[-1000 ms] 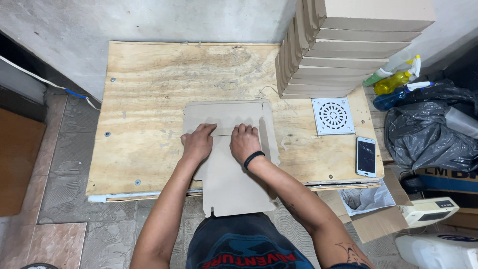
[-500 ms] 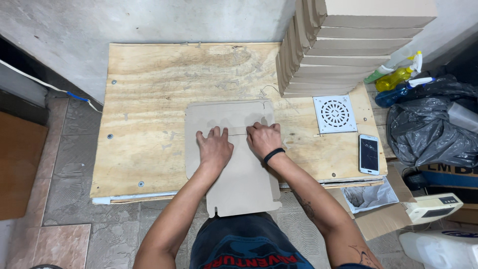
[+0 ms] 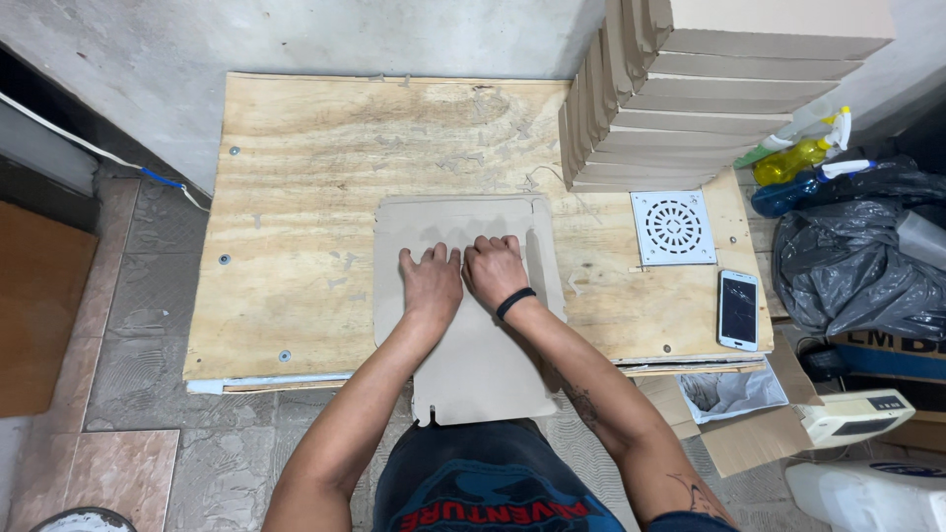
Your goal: The person assembles flat cardboard pieces into rectangular boxes by folding and interlocking the flaps. The person handles multiple units one at a time, folding the sides and securing the tabs to form the box shape.
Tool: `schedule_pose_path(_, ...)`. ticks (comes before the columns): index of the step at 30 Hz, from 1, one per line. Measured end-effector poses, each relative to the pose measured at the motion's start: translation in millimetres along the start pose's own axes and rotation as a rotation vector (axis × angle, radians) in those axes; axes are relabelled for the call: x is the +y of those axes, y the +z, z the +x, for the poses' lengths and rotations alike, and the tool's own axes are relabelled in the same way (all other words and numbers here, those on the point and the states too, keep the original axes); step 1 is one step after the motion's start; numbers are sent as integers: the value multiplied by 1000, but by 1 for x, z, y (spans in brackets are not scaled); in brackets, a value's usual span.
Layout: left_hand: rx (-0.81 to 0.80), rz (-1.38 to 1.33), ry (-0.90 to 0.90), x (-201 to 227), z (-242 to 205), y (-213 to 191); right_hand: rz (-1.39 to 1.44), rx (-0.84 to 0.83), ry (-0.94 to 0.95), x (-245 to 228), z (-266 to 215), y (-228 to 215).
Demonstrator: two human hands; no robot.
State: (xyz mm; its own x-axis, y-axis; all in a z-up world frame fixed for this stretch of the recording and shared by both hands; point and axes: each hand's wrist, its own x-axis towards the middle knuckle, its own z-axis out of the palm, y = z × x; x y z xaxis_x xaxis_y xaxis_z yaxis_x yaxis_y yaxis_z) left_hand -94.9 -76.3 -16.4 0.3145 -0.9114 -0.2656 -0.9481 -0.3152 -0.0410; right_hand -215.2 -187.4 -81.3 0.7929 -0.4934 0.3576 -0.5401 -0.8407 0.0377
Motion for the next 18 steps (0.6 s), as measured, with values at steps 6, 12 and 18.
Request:
schedule_pose_path(6,-59,-36,25,-10,-9,-25,68,-128,111,22,-28,-45)
schedule_pose_path(12,-64,-71,33,-13,-4,-25,-26,-198,187,53,-35,-63)
schedule_pose_path(18,-92,-100,6,-10,-10,-41,-135,-372,195,38,-14,-67)
